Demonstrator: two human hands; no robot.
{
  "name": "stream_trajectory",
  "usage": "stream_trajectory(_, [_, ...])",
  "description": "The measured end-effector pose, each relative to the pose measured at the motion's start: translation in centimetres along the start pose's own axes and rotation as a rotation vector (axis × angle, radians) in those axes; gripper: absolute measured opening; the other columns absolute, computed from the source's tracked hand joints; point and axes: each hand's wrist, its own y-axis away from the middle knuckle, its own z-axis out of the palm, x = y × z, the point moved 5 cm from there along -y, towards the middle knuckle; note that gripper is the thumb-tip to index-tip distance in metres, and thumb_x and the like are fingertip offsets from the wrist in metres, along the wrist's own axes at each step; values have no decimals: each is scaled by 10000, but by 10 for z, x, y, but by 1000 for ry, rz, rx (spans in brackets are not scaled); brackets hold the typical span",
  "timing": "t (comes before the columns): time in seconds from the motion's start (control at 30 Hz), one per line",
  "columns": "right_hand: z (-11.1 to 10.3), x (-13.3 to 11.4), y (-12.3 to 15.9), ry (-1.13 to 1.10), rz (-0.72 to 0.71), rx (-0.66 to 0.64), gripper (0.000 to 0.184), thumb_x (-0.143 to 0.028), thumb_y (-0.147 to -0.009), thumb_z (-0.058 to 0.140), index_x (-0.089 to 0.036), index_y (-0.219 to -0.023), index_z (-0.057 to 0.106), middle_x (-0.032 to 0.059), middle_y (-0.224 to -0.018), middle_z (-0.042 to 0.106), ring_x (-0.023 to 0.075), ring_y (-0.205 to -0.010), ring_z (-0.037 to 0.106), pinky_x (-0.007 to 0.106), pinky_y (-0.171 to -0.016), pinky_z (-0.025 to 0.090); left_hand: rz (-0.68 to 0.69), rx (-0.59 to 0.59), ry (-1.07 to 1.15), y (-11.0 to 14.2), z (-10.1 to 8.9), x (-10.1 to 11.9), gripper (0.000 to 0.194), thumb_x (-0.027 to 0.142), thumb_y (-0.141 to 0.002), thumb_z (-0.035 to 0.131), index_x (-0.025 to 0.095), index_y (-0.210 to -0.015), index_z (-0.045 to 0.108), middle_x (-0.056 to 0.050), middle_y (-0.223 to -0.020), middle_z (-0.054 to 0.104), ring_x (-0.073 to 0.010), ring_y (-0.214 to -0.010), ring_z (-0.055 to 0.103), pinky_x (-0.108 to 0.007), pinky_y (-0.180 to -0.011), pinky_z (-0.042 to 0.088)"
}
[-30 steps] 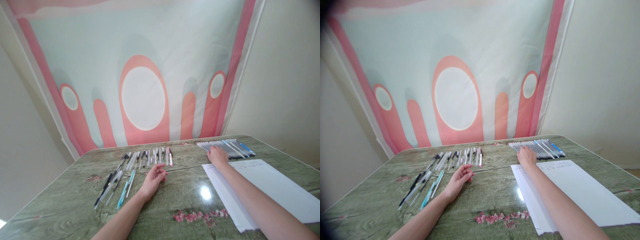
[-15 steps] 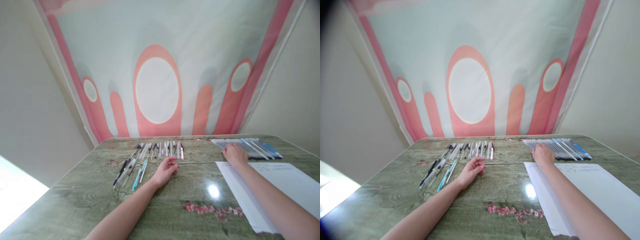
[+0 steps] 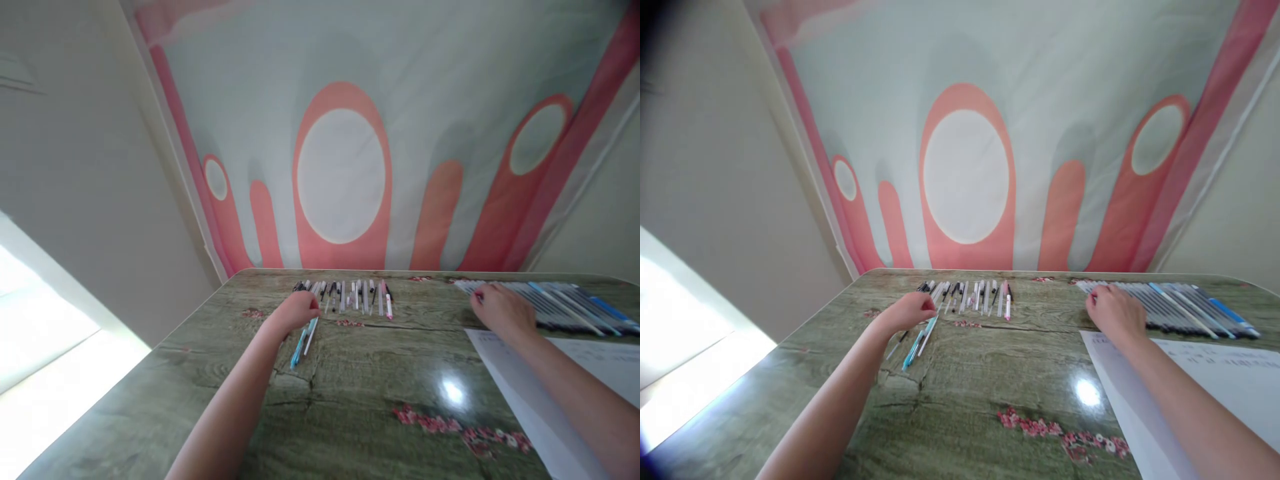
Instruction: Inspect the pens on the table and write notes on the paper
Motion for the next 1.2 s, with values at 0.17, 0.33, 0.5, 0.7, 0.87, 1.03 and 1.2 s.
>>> stream_trajectory(0.17, [-26,-35,-1,-172,-86,-61,218,-324,-762,435,-196,-815,604,58,-876,603,188,-716,553,274,-559,330,-182,-146,-134,3,5,-30,219,330,-653,545,151,-540,601,-54,-567,622,-150,-568,560,-225,-551,371])
stream_trajectory(0.33, [-54,-86,19,-368,-281,-147,188,-330,-768,435,-223,-750,588,6,-794,600,142,-652,543,248,-553,325,-230,-124,-180,0,20,-29,260,395,-583,604,140,-633,629,-125,-717,649,-218,-693,589,-265,-601,400])
stream_trajectory(0.5, [-52,-124,48,-452,-433,-239,195,-286,-786,410,-221,-729,584,1,-756,587,129,-625,536,235,-562,332,-249,-154,-177,-1,32,-27,260,388,-524,650,148,-624,628,-133,-770,655,-235,-744,592,-268,-615,416])
stream_trajectory(0.7, [-32,-135,68,-459,-509,-258,217,-260,-811,385,-213,-747,587,10,-777,582,138,-683,551,232,-600,364,-285,-276,-54,2,40,-30,202,329,-569,619,137,-513,592,-78,-509,610,-162,-485,557,-244,-499,422])
stream_trajectory(0.87, [-34,-134,72,-501,-536,-221,229,-261,-825,367,-207,-774,585,14,-795,576,136,-710,551,233,-652,388,-296,-351,45,3,42,-33,168,273,-528,636,123,-489,572,-71,-503,604,-143,-441,534,-242,-460,426])
stream_trajectory(1.03, [-34,-133,72,-527,-542,-216,231,-265,-830,365,-206,-789,585,15,-791,575,133,-705,548,232,-659,397,-281,-395,97,4,45,-32,112,216,-522,604,128,-472,556,-74,-529,609,-154,-479,556,-258,-475,447])
stream_trajectory(1.2, [-31,-132,73,-535,-539,-202,226,-260,-831,363,-208,-793,580,13,-801,572,133,-710,544,231,-651,398,-261,-403,92,5,46,-30,42,168,-523,568,132,-517,547,-74,-565,620,-160,-505,568,-254,-464,454])
